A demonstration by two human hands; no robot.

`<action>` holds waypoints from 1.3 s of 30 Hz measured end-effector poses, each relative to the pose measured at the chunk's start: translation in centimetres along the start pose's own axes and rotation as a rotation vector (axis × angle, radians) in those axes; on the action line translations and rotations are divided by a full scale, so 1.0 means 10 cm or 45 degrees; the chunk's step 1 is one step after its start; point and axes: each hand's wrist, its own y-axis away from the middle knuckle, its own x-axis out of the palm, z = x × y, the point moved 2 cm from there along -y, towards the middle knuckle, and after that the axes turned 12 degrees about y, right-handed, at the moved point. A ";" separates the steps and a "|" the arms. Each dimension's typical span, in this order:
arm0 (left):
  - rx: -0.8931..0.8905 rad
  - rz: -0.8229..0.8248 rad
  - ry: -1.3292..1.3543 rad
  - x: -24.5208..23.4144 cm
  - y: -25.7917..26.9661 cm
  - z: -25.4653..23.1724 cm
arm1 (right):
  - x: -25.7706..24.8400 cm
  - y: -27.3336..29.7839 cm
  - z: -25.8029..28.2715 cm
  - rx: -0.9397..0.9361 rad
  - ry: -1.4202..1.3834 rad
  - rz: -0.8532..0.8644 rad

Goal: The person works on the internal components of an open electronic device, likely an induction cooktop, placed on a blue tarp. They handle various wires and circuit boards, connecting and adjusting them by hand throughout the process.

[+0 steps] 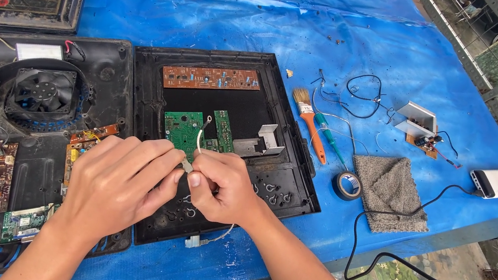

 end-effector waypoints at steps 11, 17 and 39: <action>-0.017 -0.002 0.119 0.03 0.06 -0.01 | -0.02 0.00 -0.03 -0.039 0.005 -0.055; -0.011 0.019 0.186 0.04 0.08 -0.01 | -0.01 0.02 -0.06 -0.054 0.012 -0.044; -0.016 0.030 0.154 0.02 0.10 0.02 | -0.07 0.03 -0.10 0.087 -0.107 -0.116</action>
